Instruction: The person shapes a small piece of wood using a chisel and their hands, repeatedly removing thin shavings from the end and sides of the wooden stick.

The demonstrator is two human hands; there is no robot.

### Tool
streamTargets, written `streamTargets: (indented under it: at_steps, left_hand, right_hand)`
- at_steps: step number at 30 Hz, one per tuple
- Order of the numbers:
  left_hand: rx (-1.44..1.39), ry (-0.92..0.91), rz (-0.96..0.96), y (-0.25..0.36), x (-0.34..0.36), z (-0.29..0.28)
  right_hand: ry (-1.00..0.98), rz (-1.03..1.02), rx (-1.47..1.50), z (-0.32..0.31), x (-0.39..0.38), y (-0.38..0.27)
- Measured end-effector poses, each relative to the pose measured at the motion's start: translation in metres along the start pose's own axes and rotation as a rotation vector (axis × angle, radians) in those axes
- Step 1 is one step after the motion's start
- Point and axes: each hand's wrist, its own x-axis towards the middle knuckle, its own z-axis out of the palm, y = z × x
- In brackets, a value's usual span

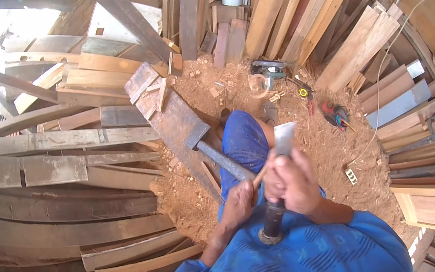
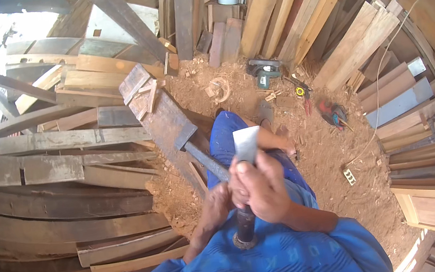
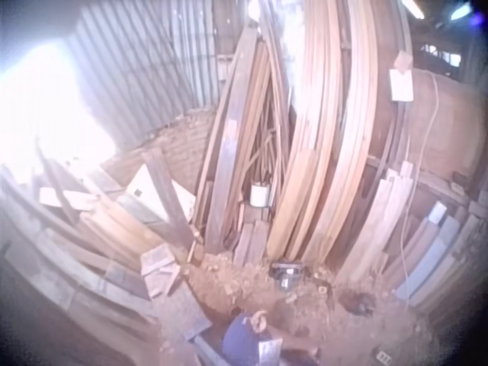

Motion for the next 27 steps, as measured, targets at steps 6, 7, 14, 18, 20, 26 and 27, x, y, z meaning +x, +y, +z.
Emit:
streamTargets:
  at_steps: [6,7,14,18,20,26,27]
  left_hand:
    - [-0.249,0.018,-0.002,-0.003,0.003,-0.022]
    - [-0.281,-0.019,0.008,0.001,0.011,-0.021]
    - [-0.154,-0.122,0.124,0.011,0.036,-0.003]
    - [-0.402,-0.292,-0.052,0.032,0.038,-0.003]
    - [-0.46,-0.299,-0.059,0.03,0.043,-0.008]
    - [-0.432,-0.083,0.006,0.042,0.065,-0.017]
    - [-0.409,-0.051,0.006,0.043,0.066,-0.021]
  right_hand:
    - [0.114,-0.076,-0.315,-0.031,0.032,-0.022]
    - [0.094,-0.059,-0.375,-0.034,0.039,-0.018]
    - [0.054,-0.099,-0.56,-0.052,0.047,0.001]
    - [0.035,-0.044,-0.606,-0.054,0.048,0.003]
    - [0.058,-0.05,-0.523,-0.05,0.05,0.006]
    - [0.083,0.053,0.077,-0.021,0.041,0.017]
    - [0.044,0.168,0.163,-0.015,0.037,0.021]
